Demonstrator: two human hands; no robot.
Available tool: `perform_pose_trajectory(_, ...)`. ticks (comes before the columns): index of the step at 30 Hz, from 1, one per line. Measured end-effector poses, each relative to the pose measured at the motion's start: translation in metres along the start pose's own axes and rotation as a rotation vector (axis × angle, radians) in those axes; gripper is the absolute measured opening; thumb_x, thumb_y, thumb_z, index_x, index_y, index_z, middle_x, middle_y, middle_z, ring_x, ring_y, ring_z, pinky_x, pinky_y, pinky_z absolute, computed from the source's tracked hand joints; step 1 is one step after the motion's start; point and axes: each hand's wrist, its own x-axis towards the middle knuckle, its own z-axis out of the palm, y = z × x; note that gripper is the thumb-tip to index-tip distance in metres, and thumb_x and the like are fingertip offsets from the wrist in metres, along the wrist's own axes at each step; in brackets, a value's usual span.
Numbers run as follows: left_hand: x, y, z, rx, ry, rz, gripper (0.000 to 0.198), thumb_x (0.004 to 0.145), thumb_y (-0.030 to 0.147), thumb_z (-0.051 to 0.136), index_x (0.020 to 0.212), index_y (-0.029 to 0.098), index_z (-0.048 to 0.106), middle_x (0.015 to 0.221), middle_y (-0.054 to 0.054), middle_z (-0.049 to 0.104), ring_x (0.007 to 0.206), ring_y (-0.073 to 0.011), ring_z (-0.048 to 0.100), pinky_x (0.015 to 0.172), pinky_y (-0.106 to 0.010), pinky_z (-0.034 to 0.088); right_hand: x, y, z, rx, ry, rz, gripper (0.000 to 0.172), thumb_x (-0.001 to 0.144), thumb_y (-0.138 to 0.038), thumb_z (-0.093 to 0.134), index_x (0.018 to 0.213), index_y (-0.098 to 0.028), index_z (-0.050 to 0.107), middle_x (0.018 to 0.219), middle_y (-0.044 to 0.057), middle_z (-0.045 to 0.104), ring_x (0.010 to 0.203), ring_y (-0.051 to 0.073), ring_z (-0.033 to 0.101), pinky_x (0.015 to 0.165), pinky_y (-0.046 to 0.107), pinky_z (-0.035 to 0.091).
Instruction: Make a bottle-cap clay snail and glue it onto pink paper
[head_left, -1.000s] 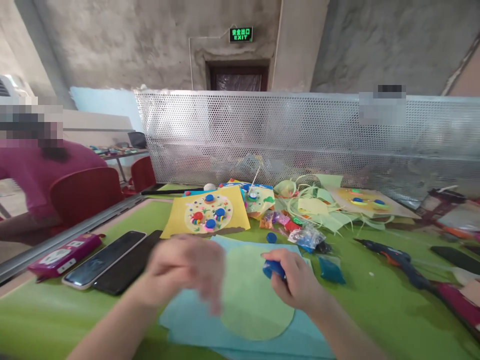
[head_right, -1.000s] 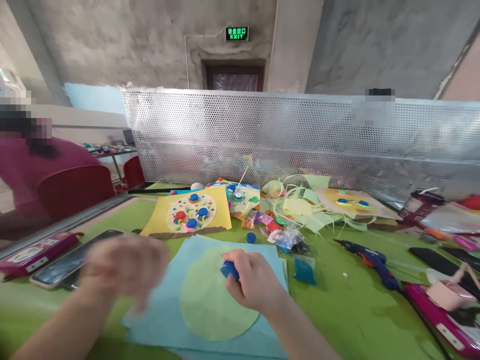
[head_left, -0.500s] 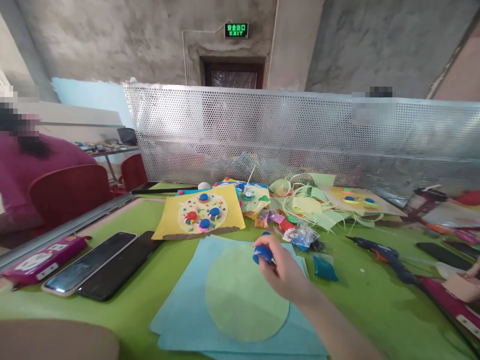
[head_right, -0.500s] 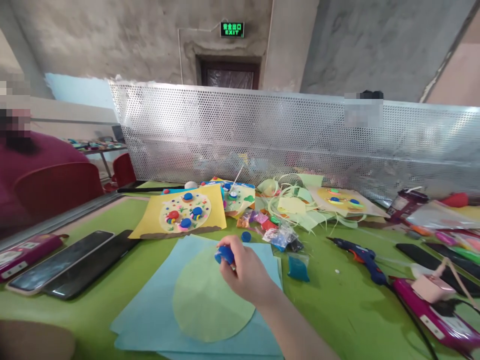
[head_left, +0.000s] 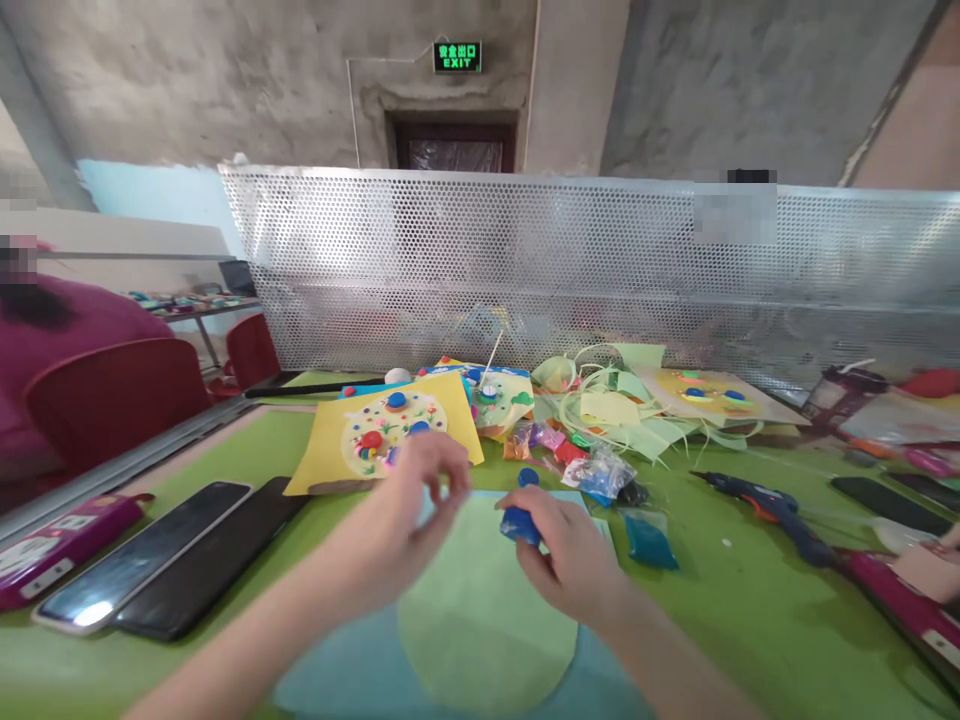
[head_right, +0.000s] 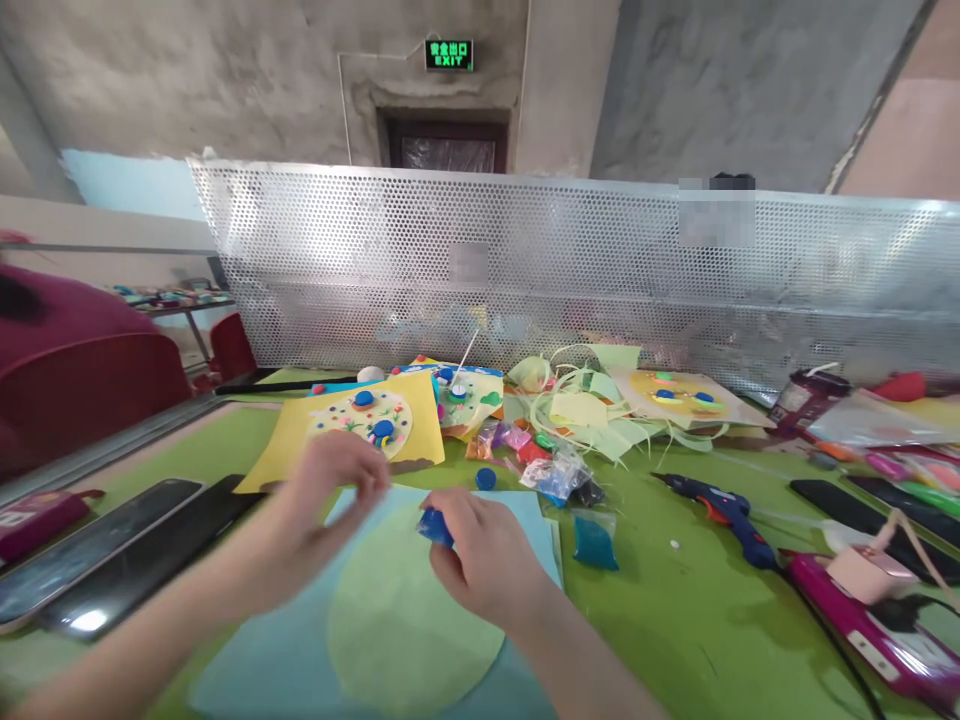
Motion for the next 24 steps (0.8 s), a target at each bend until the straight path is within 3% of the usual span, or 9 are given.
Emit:
perform_pose_trajectory(2,-0.002,-0.007,0.017,-0.015,-0.077,0.021,0.009,0.092,0.023,0.038,0.095,0.017,0.044,0.079,-0.002,0.056,0.065,-0.0115,0.054,0.057,-0.023,0.049,0.003,0.002,0.003,-0.006,-0.113,0.109,0.027,0.073,-0.008,0.037,0.095,-0.019,0.046,0.079,0.005,0.065,0.065,0.018,0.059,0.056,0.026,0.04)
perform_pose_trajectory(4,-0.007,-0.015,0.033,0.075,-0.166,0.108,0.013,0.089,0.032,0.042,0.087,0.019,0.042,0.074,-0.001,0.055,0.062,-0.0145,0.052,0.055,-0.026,0.046,0.006,0.002,0.006,0.025,-0.206,0.204,0.026,0.073,-0.009,0.037,0.095,-0.019,0.047,0.079,0.004,0.065,0.064,0.018,0.058,0.055,0.025,0.037)
perform_pose_trajectory(7,-0.015,-0.025,0.044,0.166,-0.215,0.148,0.015,0.092,0.024,0.033,0.079,0.02,0.04,0.069,-0.001,0.055,0.06,-0.0156,0.05,0.053,-0.026,0.041,0.007,0.003,0.01,0.048,-0.321,0.269,0.022,0.076,-0.01,0.038,0.093,-0.019,0.047,0.078,0.003,0.063,0.065,0.017,0.057,0.055,0.024,0.032)
perform_pose_trajectory(12,-0.018,-0.028,0.045,0.306,-0.352,0.15,0.02,0.088,0.011,0.029,0.076,0.02,0.042,0.069,-0.002,0.055,0.058,-0.0173,0.051,0.051,-0.026,0.038,0.007,0.006,0.013,0.013,-0.427,0.251,0.011,0.077,-0.011,0.034,0.078,-0.021,0.039,0.064,-0.001,0.049,0.056,0.016,0.046,0.05,0.025,0.022)
perform_pose_trajectory(18,-0.017,-0.031,0.046,0.418,-0.419,0.142,0.023,0.083,0.004,0.03,0.074,0.02,0.044,0.066,-0.002,0.055,0.058,-0.0181,0.054,0.044,-0.025,0.036,0.005,0.005,0.019,0.134,-0.469,0.39,0.012,0.08,-0.012,0.031,0.083,-0.022,0.038,0.063,-0.003,0.043,0.054,0.014,0.041,0.049,0.024,0.022)
perform_pose_trajectory(24,-0.016,-0.029,0.04,0.251,-0.552,0.06,0.019,0.087,0.008,0.031,0.078,0.02,0.044,0.07,0.0,0.055,0.058,-0.0141,0.053,0.048,-0.022,0.039,0.005,0.003,0.02,0.194,-0.483,0.449,0.01,0.079,-0.015,0.029,0.074,-0.023,0.03,0.06,-0.003,0.039,0.051,0.014,0.037,0.048,0.025,0.023)
